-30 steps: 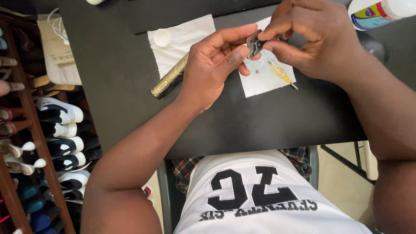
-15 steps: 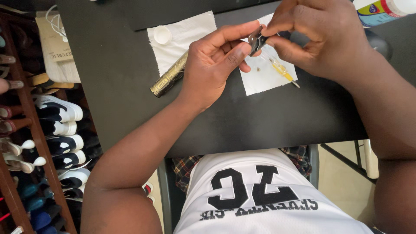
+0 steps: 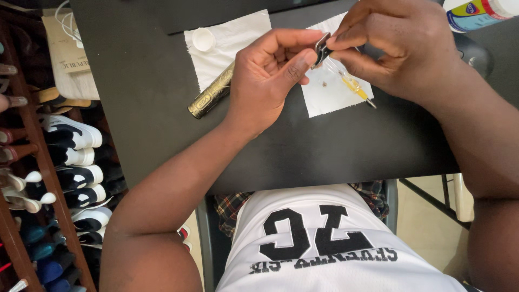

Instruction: The person applies liquid from a bottle onto a clipper blade, wipes the blade with a tissue, disassembles the blade from the clipper, and reattaches the blade assembly to the clipper body, pressing the parts together by hand.

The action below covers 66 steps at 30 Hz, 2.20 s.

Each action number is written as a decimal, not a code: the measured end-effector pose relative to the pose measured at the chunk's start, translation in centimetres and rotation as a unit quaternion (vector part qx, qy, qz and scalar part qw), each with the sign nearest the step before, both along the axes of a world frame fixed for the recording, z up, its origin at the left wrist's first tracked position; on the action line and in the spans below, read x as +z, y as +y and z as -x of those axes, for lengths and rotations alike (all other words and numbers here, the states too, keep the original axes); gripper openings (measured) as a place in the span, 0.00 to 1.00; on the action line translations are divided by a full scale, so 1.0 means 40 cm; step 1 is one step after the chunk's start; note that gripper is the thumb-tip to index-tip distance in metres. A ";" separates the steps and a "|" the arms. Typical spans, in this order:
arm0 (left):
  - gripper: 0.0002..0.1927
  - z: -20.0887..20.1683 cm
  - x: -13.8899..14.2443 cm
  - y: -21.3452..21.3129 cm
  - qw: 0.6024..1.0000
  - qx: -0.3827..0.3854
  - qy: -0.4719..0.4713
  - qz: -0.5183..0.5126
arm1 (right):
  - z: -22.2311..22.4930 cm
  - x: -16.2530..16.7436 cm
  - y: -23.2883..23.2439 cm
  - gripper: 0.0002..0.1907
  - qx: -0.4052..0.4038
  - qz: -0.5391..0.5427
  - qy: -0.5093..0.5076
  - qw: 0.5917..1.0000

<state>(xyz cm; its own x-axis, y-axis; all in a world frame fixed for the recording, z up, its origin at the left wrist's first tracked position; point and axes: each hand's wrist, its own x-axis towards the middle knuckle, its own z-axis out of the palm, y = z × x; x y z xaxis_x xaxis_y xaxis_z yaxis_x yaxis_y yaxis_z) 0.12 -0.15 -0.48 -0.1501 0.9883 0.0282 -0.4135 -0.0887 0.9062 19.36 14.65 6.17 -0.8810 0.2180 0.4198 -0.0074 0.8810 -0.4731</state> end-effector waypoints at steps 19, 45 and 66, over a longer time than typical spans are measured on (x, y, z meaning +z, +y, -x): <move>0.14 0.014 0.031 0.006 0.994 -0.045 -0.083 0.050 | 0.002 -0.007 -0.004 0.12 0.007 0.004 0.021 1.000; 0.18 0.008 0.051 -0.011 0.943 0.054 0.310 -0.106 | -0.026 -0.071 -0.012 0.11 -0.041 0.053 0.029 0.997; 0.23 0.022 0.005 0.000 0.973 -0.007 0.201 -0.109 | -0.027 -0.057 -0.026 0.10 -0.040 0.084 0.024 0.995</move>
